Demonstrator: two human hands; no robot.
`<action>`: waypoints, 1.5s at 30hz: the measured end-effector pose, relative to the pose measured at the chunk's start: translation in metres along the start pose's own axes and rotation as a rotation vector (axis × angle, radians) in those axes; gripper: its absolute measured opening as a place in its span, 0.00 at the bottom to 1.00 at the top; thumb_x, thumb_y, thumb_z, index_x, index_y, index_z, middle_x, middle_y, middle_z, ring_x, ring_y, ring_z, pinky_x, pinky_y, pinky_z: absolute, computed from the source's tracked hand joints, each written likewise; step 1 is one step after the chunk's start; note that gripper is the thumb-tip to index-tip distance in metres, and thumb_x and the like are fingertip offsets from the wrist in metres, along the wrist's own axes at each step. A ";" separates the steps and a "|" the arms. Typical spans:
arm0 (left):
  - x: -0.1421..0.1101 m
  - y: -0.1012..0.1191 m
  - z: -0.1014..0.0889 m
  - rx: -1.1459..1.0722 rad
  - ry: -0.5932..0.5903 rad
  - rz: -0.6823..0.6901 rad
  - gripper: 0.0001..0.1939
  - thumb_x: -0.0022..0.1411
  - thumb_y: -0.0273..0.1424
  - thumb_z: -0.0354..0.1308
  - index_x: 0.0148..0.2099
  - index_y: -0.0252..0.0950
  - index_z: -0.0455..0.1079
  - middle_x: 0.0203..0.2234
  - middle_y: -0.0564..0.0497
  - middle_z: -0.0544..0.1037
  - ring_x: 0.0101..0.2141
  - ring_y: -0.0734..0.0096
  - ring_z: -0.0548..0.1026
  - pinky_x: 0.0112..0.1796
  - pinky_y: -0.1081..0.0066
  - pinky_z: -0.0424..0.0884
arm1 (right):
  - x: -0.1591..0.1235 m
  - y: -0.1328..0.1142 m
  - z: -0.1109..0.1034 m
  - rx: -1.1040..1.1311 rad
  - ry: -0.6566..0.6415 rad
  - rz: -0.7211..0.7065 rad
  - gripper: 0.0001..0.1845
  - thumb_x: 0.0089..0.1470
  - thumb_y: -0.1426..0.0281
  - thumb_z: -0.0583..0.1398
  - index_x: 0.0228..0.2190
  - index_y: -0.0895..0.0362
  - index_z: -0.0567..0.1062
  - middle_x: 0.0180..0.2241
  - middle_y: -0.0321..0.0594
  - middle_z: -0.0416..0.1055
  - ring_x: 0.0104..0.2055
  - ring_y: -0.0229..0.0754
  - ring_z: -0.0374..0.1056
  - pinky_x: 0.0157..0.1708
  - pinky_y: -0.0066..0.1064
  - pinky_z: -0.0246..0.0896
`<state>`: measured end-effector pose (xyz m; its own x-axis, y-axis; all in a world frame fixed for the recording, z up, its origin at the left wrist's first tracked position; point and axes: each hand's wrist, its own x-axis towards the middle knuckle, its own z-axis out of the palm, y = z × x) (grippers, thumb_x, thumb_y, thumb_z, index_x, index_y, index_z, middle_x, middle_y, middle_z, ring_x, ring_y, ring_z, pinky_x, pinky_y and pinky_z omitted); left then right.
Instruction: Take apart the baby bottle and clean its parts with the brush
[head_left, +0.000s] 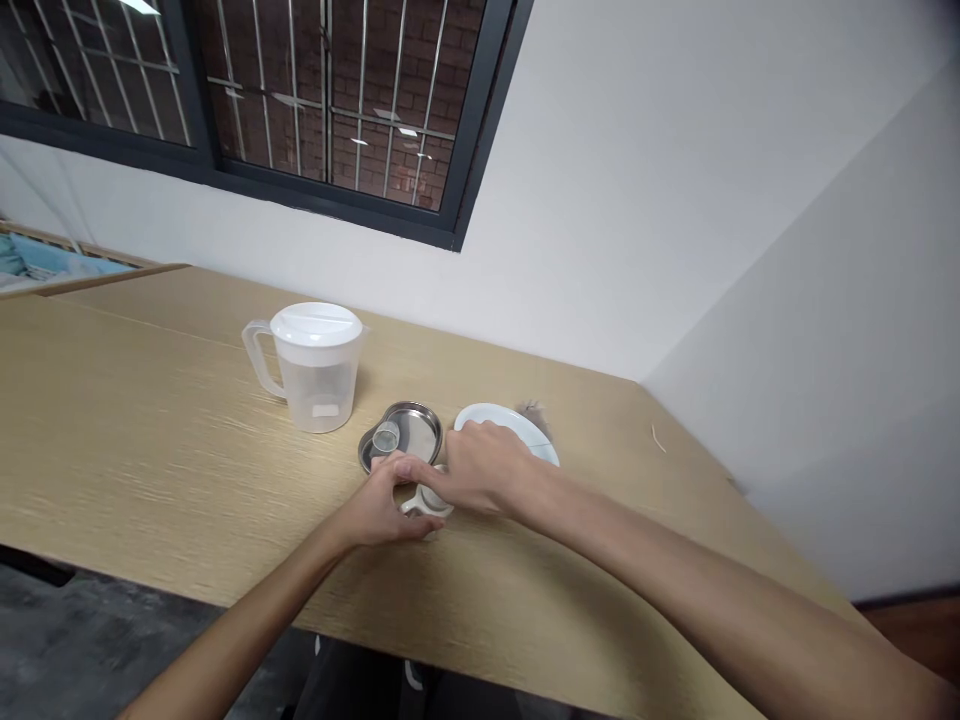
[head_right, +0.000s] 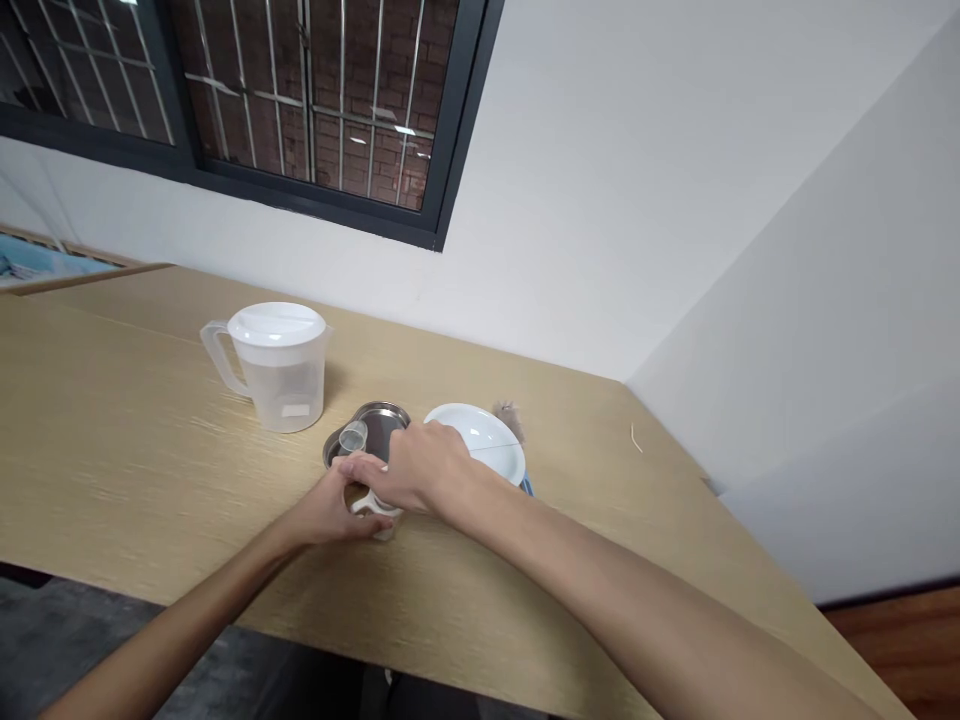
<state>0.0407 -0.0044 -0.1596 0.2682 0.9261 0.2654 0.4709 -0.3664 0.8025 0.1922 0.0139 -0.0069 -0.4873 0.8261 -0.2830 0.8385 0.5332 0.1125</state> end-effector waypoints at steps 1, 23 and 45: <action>0.000 0.000 0.000 0.003 -0.008 0.012 0.26 0.45 0.42 0.70 0.46 0.37 0.73 0.45 0.46 0.76 0.49 0.55 0.69 0.54 0.58 0.62 | -0.003 0.005 0.000 0.018 -0.006 -0.045 0.33 0.59 0.45 0.50 0.33 0.61 0.79 0.31 0.52 0.74 0.33 0.50 0.71 0.32 0.35 0.61; 0.003 -0.003 0.004 0.018 0.043 0.173 0.18 0.52 0.43 0.67 0.43 0.39 0.76 0.39 0.50 0.79 0.45 0.57 0.71 0.50 0.59 0.58 | 0.005 0.041 0.021 0.254 0.030 -0.799 0.19 0.50 0.85 0.53 0.40 0.57 0.75 0.40 0.40 0.74 0.41 0.39 0.68 0.39 0.28 0.59; -0.001 -0.001 0.022 -0.194 0.307 0.004 0.27 0.44 0.39 0.72 0.47 0.38 0.74 0.42 0.46 0.80 0.45 0.54 0.76 0.47 0.59 0.71 | 0.031 -0.015 0.000 0.102 -0.227 -0.086 0.17 0.51 0.59 0.62 0.29 0.61 0.79 0.21 0.42 0.74 0.21 0.40 0.70 0.22 0.27 0.59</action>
<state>0.0586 -0.0075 -0.1724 -0.0088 0.9194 0.3933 0.2945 -0.3734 0.8797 0.1648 0.0314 -0.0173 -0.4999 0.7103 -0.4955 0.8224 0.5687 -0.0143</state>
